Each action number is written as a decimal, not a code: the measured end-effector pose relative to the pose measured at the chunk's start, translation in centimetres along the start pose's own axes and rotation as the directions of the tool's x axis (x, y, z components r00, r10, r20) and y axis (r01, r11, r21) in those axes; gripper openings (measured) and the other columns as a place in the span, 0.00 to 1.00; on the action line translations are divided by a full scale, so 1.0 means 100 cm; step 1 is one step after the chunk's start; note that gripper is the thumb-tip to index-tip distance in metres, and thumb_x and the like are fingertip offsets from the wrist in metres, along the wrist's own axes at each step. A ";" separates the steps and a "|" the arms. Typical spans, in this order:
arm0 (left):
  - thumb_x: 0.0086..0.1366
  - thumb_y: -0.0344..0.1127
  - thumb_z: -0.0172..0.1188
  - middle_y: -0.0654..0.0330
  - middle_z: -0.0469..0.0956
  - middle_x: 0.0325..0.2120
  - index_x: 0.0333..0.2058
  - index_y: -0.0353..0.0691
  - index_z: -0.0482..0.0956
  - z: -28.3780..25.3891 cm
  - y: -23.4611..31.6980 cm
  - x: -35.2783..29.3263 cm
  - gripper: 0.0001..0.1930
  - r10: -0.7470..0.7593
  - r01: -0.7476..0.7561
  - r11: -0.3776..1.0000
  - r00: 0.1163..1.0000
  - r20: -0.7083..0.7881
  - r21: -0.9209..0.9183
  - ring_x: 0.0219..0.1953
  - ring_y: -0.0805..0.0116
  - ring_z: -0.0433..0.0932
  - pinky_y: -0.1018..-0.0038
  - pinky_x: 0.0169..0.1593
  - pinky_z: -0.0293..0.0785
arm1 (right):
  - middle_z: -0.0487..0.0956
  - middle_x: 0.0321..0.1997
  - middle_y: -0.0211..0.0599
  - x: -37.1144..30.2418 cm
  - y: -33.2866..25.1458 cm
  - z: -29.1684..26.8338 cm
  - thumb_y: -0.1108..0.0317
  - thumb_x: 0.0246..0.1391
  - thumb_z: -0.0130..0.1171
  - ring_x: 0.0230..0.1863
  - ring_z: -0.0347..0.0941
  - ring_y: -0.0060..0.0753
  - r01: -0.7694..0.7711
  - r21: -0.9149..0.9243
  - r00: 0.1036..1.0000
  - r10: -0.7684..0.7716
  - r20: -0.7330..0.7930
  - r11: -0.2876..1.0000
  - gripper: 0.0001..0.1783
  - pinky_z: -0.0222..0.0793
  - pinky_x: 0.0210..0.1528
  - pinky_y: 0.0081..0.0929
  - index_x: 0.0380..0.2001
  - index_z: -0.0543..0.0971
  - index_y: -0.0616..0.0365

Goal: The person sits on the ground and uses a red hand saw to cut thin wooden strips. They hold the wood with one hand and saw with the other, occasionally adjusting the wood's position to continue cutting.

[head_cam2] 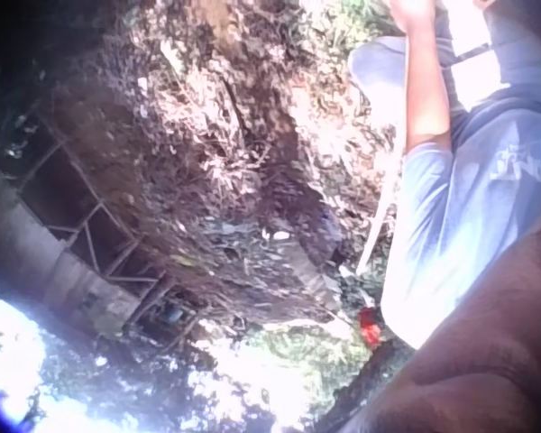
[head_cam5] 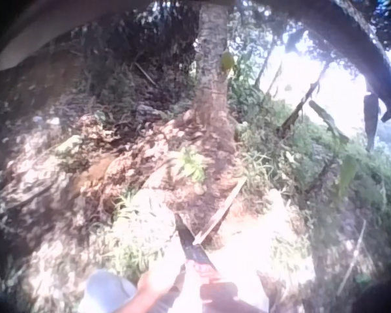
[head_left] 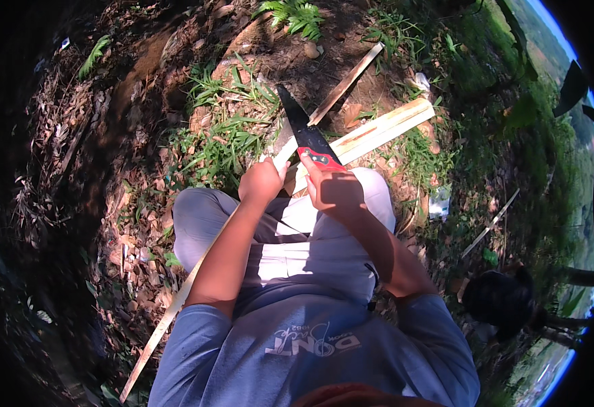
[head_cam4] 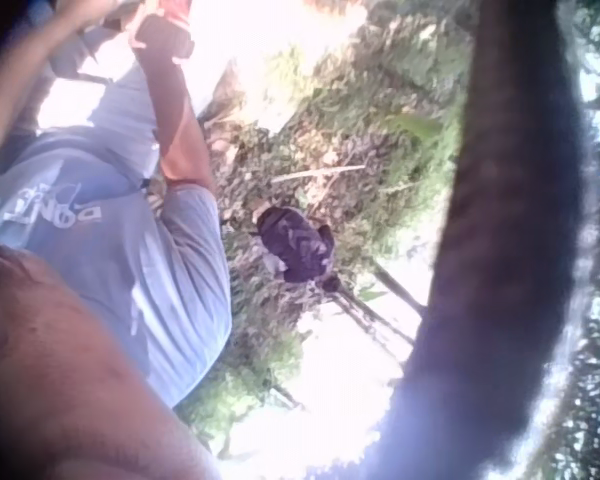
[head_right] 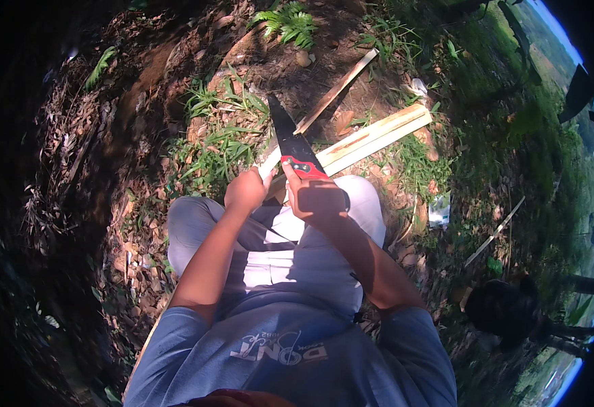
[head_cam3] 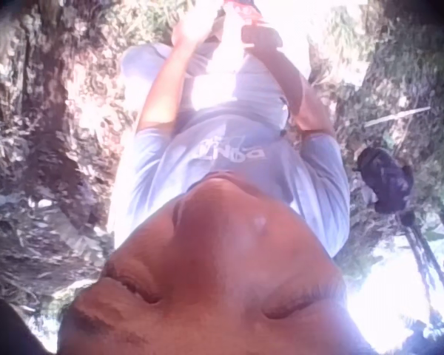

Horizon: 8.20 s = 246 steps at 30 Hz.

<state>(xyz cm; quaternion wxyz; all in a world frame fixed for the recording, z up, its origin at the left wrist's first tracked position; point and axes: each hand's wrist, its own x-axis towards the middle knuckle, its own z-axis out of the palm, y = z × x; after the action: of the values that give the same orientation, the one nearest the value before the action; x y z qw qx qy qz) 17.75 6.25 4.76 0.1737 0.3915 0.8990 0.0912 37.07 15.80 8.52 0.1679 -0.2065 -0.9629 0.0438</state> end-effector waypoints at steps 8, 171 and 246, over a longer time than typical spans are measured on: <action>0.77 0.65 0.54 0.44 0.90 0.35 0.43 0.38 0.86 0.002 0.001 0.002 0.31 0.007 -0.007 1.000 1.000 -0.010 0.019 0.41 0.43 0.91 0.50 0.45 0.87 | 0.86 0.27 0.40 0.042 0.016 0.047 0.69 0.60 0.59 0.26 0.85 0.47 0.045 0.005 0.995 -0.046 0.092 0.999 0.33 0.82 0.32 0.46 0.70 0.78 0.56; 0.76 0.65 0.55 0.40 0.89 0.34 0.47 0.36 0.89 -0.021 0.012 -0.003 0.32 0.000 0.013 0.992 0.995 0.100 -0.127 0.40 0.39 0.89 0.48 0.46 0.85 | 0.56 0.19 0.15 -0.125 0.052 -0.152 0.60 0.82 0.48 0.17 0.52 0.10 -0.048 0.966 0.422 0.872 0.249 -0.253 0.27 0.50 0.20 0.16 0.73 0.70 0.68; 0.77 0.64 0.55 0.39 0.89 0.33 0.40 0.35 0.86 0.001 0.017 -0.003 0.32 0.011 -0.005 0.997 0.997 -0.079 0.078 0.39 0.39 0.90 0.49 0.45 0.87 | 0.66 0.19 0.18 0.042 0.188 0.007 0.69 0.79 0.53 0.13 0.55 0.13 -0.032 0.994 0.402 0.909 0.105 -0.101 0.22 0.51 0.15 0.23 0.70 0.78 0.60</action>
<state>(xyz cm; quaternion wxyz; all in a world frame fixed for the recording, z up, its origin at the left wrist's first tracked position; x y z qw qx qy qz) 19.10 7.18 5.27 0.1221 0.3977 0.9065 0.0725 40.43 34.65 6.27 0.5475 -0.4288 -0.3745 0.6133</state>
